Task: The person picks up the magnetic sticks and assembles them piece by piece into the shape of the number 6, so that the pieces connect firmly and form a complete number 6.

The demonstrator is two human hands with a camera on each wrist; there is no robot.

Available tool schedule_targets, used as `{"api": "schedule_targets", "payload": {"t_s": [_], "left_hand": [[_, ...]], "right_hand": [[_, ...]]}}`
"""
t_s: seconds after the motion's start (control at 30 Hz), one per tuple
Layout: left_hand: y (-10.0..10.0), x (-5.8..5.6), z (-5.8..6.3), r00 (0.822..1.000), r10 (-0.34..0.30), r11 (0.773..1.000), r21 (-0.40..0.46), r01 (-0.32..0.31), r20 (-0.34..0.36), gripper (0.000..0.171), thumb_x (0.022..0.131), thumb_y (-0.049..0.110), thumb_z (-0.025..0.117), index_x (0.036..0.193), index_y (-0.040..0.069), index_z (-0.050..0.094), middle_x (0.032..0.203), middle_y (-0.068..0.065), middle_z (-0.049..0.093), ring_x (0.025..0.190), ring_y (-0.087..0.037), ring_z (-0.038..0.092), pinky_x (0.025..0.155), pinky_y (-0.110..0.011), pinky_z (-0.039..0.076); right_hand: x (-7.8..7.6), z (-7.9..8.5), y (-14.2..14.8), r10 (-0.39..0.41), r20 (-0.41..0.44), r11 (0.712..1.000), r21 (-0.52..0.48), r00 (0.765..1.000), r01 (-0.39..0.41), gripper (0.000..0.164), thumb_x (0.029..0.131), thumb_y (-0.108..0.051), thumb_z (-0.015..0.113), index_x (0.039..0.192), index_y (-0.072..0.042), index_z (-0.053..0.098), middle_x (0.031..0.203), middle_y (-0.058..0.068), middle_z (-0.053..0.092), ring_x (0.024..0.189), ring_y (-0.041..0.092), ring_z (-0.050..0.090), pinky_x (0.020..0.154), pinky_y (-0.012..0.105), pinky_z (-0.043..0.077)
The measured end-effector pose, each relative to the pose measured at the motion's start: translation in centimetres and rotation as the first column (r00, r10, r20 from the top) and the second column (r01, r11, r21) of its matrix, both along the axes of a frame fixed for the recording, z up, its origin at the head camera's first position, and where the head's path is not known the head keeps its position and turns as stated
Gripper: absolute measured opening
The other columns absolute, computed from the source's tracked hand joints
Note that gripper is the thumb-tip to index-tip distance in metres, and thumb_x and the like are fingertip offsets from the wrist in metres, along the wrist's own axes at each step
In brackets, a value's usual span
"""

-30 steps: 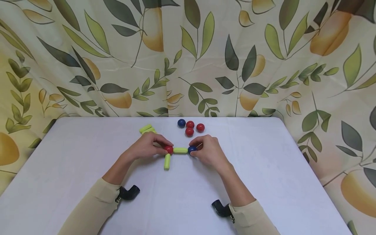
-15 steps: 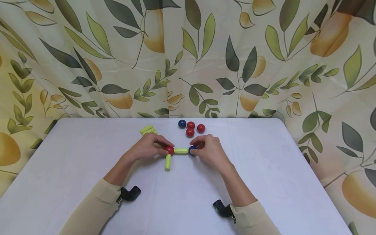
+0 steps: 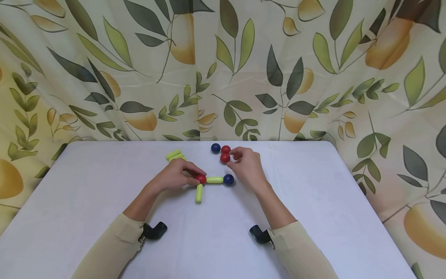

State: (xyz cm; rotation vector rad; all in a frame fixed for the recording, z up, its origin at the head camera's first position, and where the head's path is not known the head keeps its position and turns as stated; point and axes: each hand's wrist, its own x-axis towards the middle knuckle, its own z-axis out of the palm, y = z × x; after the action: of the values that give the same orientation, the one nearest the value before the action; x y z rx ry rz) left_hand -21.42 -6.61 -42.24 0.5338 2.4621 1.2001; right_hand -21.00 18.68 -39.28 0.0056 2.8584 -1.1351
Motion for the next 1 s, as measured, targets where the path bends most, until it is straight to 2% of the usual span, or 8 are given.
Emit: {"api": "schedule_targets", "payload": {"t_s": [0.27,0.6,1.0], "left_hand": [[0.1,-0.1,0.0,1.000,-0.011,1.000,-0.001,0.011,0.016,0.028,0.088,0.009,0.082,0.112,0.023,0.083,0.110,0.005,0.079,0.105,-0.012,0.067,0.099,-0.036,0.055],[0.2,0.0,0.0,1.000,0.005,1.000,0.000,-0.005,0.030,0.028,0.088,0.009,0.083,0.112,0.023,0.082,0.110,0.006,0.078,0.106,-0.014,0.067,0.100,-0.037,0.054],[0.0,0.0,0.0,0.999,0.024,1.000,0.003,-0.024,0.036,0.027,0.088,0.009,0.082,0.111,0.023,0.083,0.109,0.006,0.078,0.105,-0.013,0.067,0.099,-0.036,0.055]], "right_hand": [[-1.0,-0.3,-0.8,-0.003,0.024,0.999,0.040,1.000,0.002,0.038,0.093,-0.017,0.077,0.129,-0.008,0.072,0.119,0.019,0.072,0.112,0.033,0.065,0.092,0.043,0.058],[-1.3,-0.6,-1.4,-0.001,0.049,1.000,0.016,0.999,0.001,0.034,0.093,-0.016,0.078,0.126,-0.008,0.074,0.121,0.017,0.074,0.114,0.033,0.066,0.093,0.043,0.059],[-2.0,-0.8,-1.8,0.013,0.002,1.000,0.006,1.000,-0.013,0.017,0.091,-0.008,0.079,0.108,-0.006,0.077,0.108,0.014,0.075,0.099,0.029,0.065,0.082,0.035,0.059]]}}
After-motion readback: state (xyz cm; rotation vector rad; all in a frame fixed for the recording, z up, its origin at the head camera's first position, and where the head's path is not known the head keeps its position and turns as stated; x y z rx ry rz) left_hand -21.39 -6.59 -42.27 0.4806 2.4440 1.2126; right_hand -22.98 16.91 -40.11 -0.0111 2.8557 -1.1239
